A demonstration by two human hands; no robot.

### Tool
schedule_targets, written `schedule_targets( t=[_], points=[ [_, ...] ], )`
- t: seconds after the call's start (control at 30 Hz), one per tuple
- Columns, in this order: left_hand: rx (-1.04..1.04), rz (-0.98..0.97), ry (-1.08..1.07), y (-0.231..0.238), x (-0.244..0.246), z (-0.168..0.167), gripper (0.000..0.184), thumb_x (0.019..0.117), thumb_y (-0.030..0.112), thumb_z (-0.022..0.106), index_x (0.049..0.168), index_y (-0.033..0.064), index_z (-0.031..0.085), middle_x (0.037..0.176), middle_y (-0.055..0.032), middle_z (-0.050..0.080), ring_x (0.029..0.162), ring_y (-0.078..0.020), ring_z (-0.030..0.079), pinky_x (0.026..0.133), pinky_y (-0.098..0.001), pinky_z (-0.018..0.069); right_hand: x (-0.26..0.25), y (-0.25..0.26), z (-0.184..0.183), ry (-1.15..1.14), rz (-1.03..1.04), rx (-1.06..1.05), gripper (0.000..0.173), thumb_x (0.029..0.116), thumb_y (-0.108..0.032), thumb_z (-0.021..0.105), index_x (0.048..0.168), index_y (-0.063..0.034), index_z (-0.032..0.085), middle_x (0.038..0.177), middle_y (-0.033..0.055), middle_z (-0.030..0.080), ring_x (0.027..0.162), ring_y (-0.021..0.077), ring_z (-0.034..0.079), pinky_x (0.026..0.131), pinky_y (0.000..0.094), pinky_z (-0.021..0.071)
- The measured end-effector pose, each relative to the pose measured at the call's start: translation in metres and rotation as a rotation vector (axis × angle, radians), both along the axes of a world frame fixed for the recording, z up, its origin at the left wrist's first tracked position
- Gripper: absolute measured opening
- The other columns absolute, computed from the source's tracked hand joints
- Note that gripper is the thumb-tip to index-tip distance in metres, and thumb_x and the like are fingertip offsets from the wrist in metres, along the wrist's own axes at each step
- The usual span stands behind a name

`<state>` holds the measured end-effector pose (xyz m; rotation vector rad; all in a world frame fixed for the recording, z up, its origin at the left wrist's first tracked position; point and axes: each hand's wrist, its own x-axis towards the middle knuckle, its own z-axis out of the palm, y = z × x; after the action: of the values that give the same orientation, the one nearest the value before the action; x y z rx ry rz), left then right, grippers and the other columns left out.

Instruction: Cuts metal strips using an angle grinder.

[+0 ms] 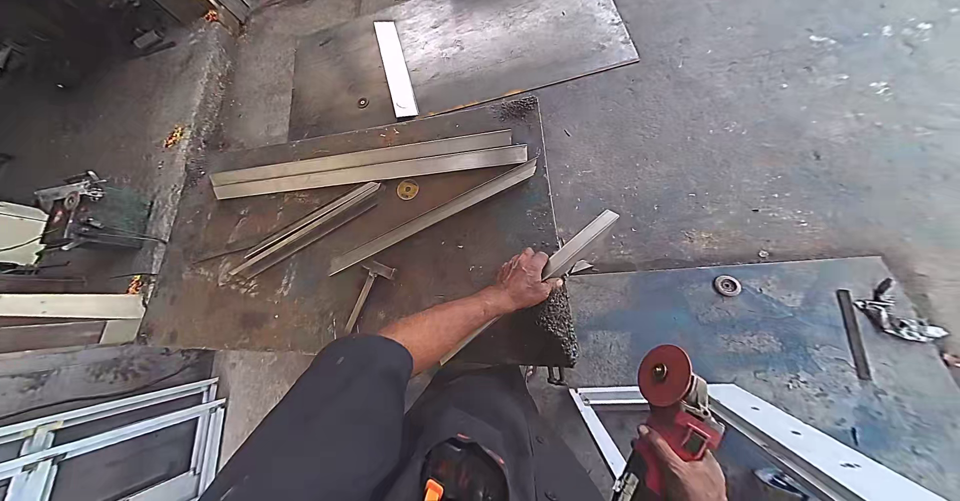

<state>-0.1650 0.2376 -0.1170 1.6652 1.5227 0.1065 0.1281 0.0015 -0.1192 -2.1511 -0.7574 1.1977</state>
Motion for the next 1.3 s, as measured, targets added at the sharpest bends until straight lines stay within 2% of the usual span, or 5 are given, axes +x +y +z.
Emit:
schedule_targets(
  t=[0.33, 0.63, 0.77, 1.0, 1.3],
  points=[
    [0.075, -0.177, -0.035, 0.027, -0.045, 0.021, 0.047, 0.1018, 0.036, 0.065, 0.142, 0.0124, 0.058, 0.120, -0.0138, 0.072, 0.111, -0.0277, 0.071, 0.100, -0.0520, 0.0542, -0.003, 0.022, 0.011, -0.081, 0.092, 0.037, 0.064, 0.0662, -0.033, 0.084, 0.119, -0.0018, 0.064, 0.094, 0.0111, 0.070, 0.082, 0.0201, 0.069, 0.076, 0.0478, 0.0576],
    [0.262, -0.341, 0.058, 0.046, -0.096, -0.015, 0.050, 0.0993, 0.042, 0.067, 0.141, 0.0135, 0.062, 0.124, -0.0121, 0.071, 0.114, -0.0288, 0.070, 0.100, -0.0540, 0.0544, -0.001, 0.081, 0.036, -0.129, 0.213, 0.059, 0.064, 0.0643, -0.037, 0.085, 0.117, -0.0063, 0.064, 0.093, 0.0041, 0.072, 0.084, 0.0127, 0.070, 0.078, 0.0381, 0.0601],
    [0.335, -0.365, 0.152, 0.040, -0.092, -0.026, 0.048, 0.1010, 0.044, 0.063, 0.138, 0.0136, 0.063, 0.116, -0.0136, 0.073, 0.102, -0.0332, 0.073, 0.086, -0.0566, 0.0585, -0.003, 0.113, 0.043, -0.176, 0.300, 0.041, 0.066, 0.0668, -0.038, 0.084, 0.121, -0.0063, 0.063, 0.100, 0.0043, 0.071, 0.091, 0.0114, 0.069, 0.084, 0.0372, 0.0576],
    [0.525, -0.360, 0.368, 0.032, -0.080, -0.028, 0.045, 0.1002, 0.050, 0.059, 0.100, 0.0060, 0.064, 0.083, -0.0128, 0.068, 0.076, -0.0326, 0.073, 0.060, -0.0492, 0.0577, 0.001, 0.155, 0.028, -0.184, 0.434, 0.043, 0.069, 0.0675, -0.041, 0.084, 0.124, -0.0078, 0.062, 0.103, 0.0020, 0.071, 0.094, 0.0085, 0.068, 0.087, 0.0338, 0.0572],
    [0.552, -0.379, 0.372, 0.035, -0.082, -0.034, 0.043, 0.1010, 0.051, 0.057, 0.096, 0.0086, 0.063, 0.079, -0.0092, 0.065, 0.072, -0.0290, 0.071, 0.056, -0.0453, 0.0559, 0.001, 0.190, 0.015, -0.163, 0.504, -0.003, 0.070, 0.0668, -0.041, 0.084, 0.124, -0.0086, 0.062, 0.104, 0.0027, 0.071, 0.094, 0.0105, 0.069, 0.085, 0.0361, 0.0583]
  ],
)
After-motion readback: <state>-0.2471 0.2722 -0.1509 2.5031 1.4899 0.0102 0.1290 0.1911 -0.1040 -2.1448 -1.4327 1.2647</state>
